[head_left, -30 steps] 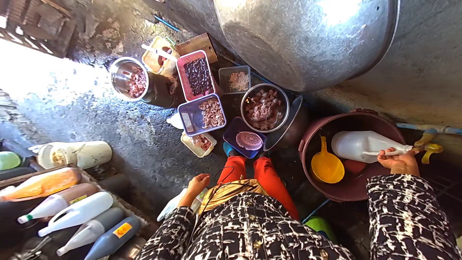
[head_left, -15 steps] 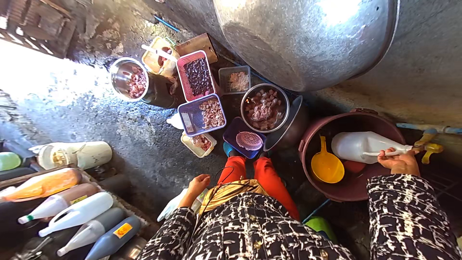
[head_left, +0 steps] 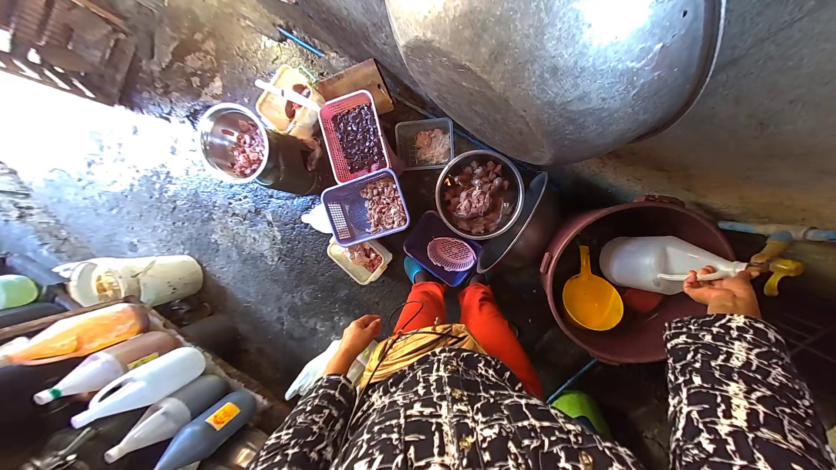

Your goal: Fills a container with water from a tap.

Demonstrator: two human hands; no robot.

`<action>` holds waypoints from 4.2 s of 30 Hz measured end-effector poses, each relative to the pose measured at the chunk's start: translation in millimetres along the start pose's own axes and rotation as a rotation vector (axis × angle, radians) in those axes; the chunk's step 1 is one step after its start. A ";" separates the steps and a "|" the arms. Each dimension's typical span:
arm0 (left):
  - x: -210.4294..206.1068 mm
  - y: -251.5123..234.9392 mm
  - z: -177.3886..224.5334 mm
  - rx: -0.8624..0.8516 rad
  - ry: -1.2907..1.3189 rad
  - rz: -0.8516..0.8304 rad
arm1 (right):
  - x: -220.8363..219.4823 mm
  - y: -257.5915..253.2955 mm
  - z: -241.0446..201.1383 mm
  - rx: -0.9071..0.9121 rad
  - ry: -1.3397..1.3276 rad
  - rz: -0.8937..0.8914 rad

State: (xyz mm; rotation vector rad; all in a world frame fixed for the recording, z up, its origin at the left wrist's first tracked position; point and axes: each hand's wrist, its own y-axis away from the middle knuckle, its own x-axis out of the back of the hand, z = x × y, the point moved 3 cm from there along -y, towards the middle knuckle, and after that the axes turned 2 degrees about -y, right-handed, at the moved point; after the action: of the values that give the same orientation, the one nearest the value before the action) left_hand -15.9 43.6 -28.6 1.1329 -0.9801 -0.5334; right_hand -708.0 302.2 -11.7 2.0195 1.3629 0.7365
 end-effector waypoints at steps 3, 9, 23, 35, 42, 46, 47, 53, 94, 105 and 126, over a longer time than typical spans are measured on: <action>0.0 0.1 -1.3 0.006 0.001 -0.005 | 1.0 -1.7 0.7 -0.002 0.003 -0.004; -0.5 -1.6 -4.0 0.005 0.009 0.003 | 1.2 -1.3 -0.2 -0.004 0.011 0.005; -1.9 1.5 -0.3 0.000 0.015 0.000 | 1.6 1.1 -2.6 -0.021 0.076 -0.019; -4.2 0.8 -0.7 0.009 0.005 -0.009 | 0.1 2.4 -1.1 -0.015 0.045 -0.019; -1.6 -0.1 -0.6 -0.001 0.007 -0.002 | 0.2 0.6 -0.7 -0.011 0.018 0.003; -2.4 -0.4 -1.5 0.003 0.008 0.000 | 0.3 -3.0 0.3 -0.010 0.020 0.006; -2.5 -0.6 -1.9 0.004 0.007 -0.001 | 0.3 -3.8 0.5 -0.011 0.028 0.004; -2.1 -0.8 -2.9 0.003 0.025 -0.003 | -0.4 -0.9 0.1 -0.014 0.050 -0.005; -4.5 2.1 1.2 0.022 0.025 -0.003 | 0.5 -2.7 1.3 -0.012 0.093 0.012; -6.2 1.7 -1.6 0.019 0.041 0.003 | -0.6 0.2 -0.2 -0.011 0.089 0.012; -6.0 0.6 0.2 0.010 0.013 -0.007 | -0.6 -0.7 2.8 -0.006 0.082 -0.002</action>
State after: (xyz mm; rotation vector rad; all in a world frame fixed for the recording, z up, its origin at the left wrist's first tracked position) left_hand -19.2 48.5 -30.3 1.1477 -0.9682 -0.5270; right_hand -706.6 301.4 -14.2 2.0026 1.4063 0.8294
